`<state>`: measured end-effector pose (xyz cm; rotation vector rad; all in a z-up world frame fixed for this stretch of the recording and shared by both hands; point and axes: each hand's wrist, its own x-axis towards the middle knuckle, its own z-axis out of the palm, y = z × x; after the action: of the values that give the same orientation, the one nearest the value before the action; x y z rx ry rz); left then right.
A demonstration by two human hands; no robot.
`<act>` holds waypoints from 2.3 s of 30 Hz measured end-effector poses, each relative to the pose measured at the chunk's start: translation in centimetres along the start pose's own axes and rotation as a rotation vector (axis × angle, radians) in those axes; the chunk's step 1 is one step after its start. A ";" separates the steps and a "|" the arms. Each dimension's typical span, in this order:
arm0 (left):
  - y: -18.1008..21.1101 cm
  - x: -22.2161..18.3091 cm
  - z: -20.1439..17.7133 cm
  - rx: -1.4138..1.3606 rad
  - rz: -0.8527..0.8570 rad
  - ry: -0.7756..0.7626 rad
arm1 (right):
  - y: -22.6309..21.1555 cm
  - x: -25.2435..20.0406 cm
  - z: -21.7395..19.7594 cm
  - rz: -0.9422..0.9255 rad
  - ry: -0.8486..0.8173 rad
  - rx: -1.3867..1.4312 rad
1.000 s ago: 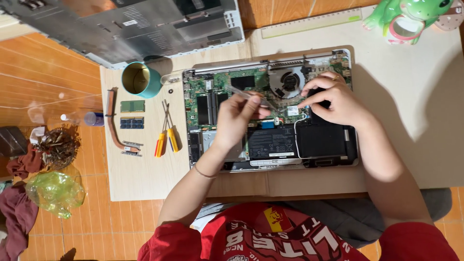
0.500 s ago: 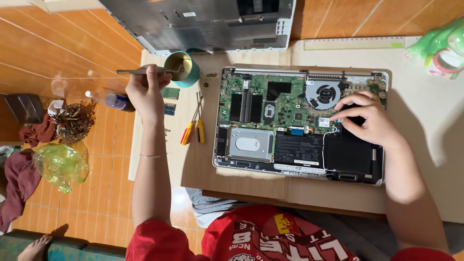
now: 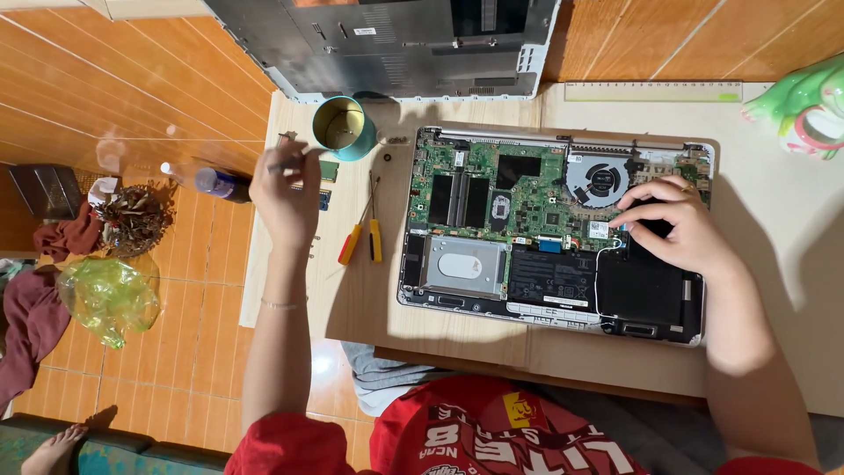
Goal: Disassembling a laptop and working with internal components such as the fan and hard drive bracket.
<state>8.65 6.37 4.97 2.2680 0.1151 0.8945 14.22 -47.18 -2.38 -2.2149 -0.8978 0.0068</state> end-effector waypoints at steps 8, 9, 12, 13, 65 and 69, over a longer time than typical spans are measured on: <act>-1.8 -4.1 -3.8 0.261 0.231 -0.345 | -0.2 0.1 0.1 0.017 0.008 -0.004; -2.0 -4.2 -4.1 0.307 0.287 -0.414 | -0.2 0.1 0.1 0.015 0.012 -0.001; -3.3 -5.0 -4.2 0.334 0.380 -0.516 | -0.2 0.2 0.1 0.010 0.020 0.003; -3.6 -5.1 -4.2 0.330 0.384 -0.519 | -0.3 0.1 0.1 0.015 0.023 0.001; 10.0 -17.7 5.0 0.141 -0.089 -0.337 | 7.4 -3.5 0.2 0.381 0.494 -0.054; 10.5 -18.1 4.9 0.153 -0.079 -0.314 | 5.8 -2.9 -0.3 0.495 0.460 -0.046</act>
<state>-3.67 -10.14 -1.32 2.4978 0.1341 0.4947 15.54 -51.94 -6.60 -2.2893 -0.0955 -0.2796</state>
